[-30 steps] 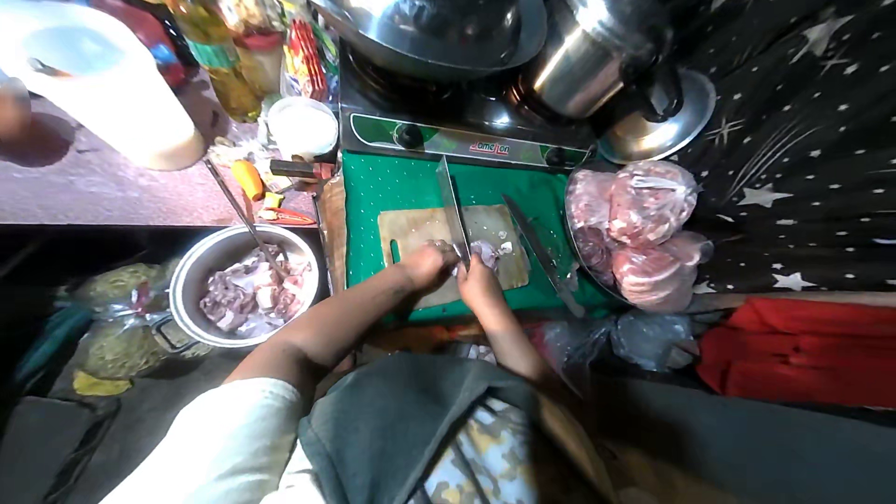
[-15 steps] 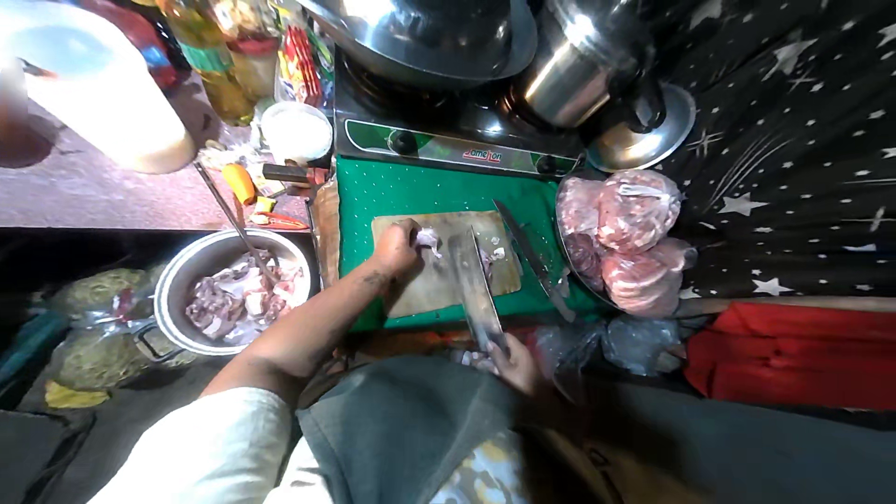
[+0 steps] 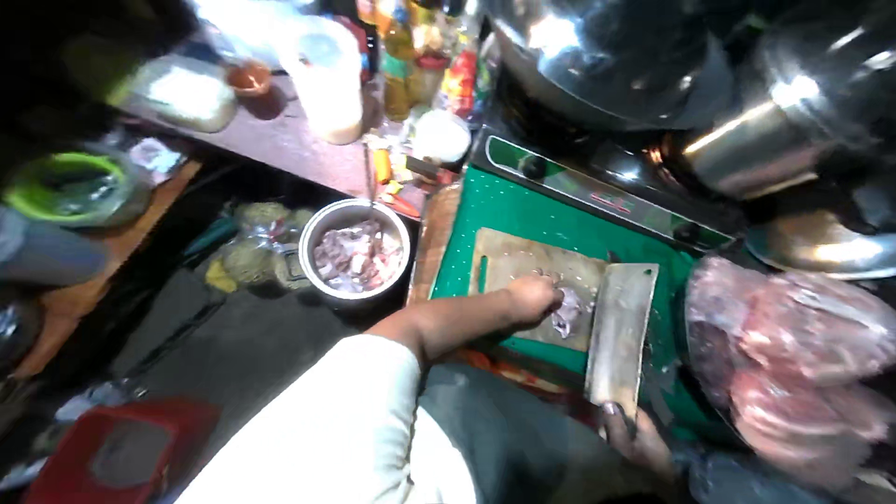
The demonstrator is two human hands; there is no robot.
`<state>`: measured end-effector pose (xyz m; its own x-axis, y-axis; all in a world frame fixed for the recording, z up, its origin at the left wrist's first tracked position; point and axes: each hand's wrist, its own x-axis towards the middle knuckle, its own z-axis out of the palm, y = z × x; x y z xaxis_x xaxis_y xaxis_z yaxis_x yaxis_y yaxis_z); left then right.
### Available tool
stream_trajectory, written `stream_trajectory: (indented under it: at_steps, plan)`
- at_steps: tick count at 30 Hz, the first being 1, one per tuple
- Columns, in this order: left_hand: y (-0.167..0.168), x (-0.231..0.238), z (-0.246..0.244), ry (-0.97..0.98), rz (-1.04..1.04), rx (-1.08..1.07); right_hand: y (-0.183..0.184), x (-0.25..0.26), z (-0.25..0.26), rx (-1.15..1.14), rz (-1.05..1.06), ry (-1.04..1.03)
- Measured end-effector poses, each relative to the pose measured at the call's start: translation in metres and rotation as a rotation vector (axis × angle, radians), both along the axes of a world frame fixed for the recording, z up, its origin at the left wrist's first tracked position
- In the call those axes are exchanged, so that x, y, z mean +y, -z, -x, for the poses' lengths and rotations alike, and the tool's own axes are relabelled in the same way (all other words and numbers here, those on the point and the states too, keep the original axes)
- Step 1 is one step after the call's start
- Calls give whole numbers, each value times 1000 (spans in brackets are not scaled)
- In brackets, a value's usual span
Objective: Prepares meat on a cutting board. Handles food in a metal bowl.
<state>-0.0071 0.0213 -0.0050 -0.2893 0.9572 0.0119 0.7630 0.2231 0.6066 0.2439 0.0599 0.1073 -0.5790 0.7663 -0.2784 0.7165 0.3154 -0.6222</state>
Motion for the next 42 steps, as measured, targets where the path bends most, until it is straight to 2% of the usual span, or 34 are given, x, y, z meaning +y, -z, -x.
stream_trajectory:
  at_steps: [3, 6, 9, 11, 12, 14, 17, 20, 22, 23, 25, 27, 30, 32, 36, 40, 42]
  plan:
    - [-29, -66, 19, -234, -117, -100, 2, 8, 2, -34, -3, -14]
    - [-55, -144, 43, -538, -64, -72, 7, 16, 3, -47, 10, -16]
    - [-37, -218, 71, -767, 179, 18, 26, 29, -8, 56, -34, -61]
    - [-20, -239, 80, -830, 301, 66, 28, 31, -10, 55, -54, -23]
    - [-19, -235, 81, -815, 301, 87, 26, 30, -10, 60, -47, 6]
    - [-28, -203, 73, -702, 166, 116, 24, 29, -14, 59, -50, 52]
    - [-45, -116, 49, -313, -14, 51, 26, 30, -28, 17, -58, 83]
    - [-22, -19, 22, 112, -114, 142, 30, 27, -45, -52, -30, 128]
    - [1, 32, 12, 295, -80, 156, 23, 21, -50, -114, -37, 119]
    - [2, 48, 9, 340, -28, 135, 20, 17, -50, -143, -56, 111]
    - [-6, 67, 7, 356, 75, 80, 11, 10, -49, -195, 8, 136]
    - [-16, 74, 10, 340, 161, 20, 22, 4, -51, -71, 107, 211]
    - [-12, 62, 12, 242, 157, -97, 31, -10, -40, 110, 213, 309]
    - [-12, 46, 11, 126, 140, -192, 52, -12, -38, 128, 197, 281]
    - [7, 32, 10, -53, 47, -181, 62, -6, -24, -51, 243, 137]
    - [13, 26, -1, -59, -124, -34, 60, -6, -12, -199, 214, 58]
    - [13, 27, -4, -40, -128, -1, 58, -4, -8, -243, 181, 41]
